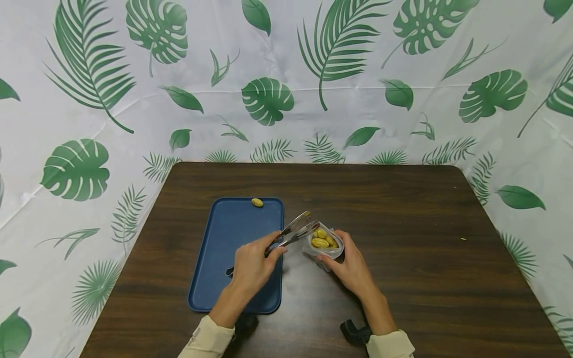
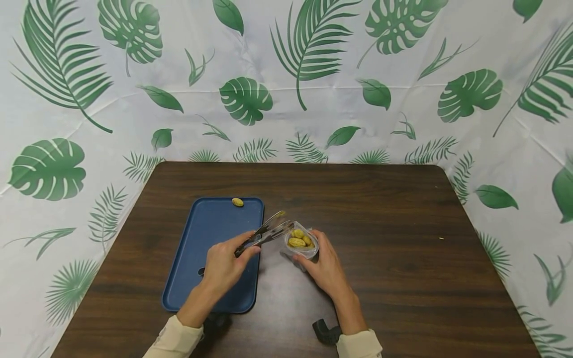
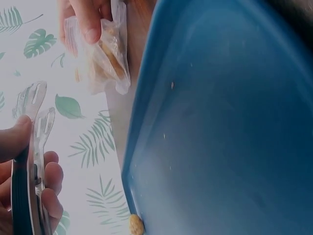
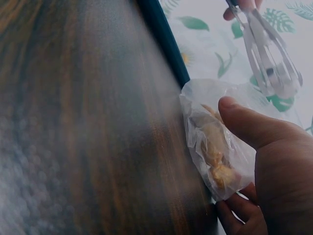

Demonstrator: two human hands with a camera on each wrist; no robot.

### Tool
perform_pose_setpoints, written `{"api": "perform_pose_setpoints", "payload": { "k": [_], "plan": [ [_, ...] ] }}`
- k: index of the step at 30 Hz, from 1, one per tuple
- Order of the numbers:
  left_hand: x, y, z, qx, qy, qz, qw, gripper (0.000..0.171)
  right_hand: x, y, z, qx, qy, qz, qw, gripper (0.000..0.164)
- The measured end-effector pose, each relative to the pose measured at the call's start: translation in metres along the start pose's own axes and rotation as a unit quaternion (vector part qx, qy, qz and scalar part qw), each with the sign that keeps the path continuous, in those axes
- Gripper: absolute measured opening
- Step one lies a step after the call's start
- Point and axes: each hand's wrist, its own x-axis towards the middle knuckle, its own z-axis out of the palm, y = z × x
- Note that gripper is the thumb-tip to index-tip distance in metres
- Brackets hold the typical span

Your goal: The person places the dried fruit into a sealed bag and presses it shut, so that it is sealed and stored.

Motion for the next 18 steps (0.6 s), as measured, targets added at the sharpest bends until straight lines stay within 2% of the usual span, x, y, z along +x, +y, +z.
{"api": "perform_pose_setpoints", "payload": {
  "k": [18],
  "plan": [
    [0.003,-0.019,-0.012,0.026,0.017,-0.047,0.9984,0.045,0.0,-0.002,0.0,0.004,-0.005,0.007,1.0,0.079]
  ]
}}
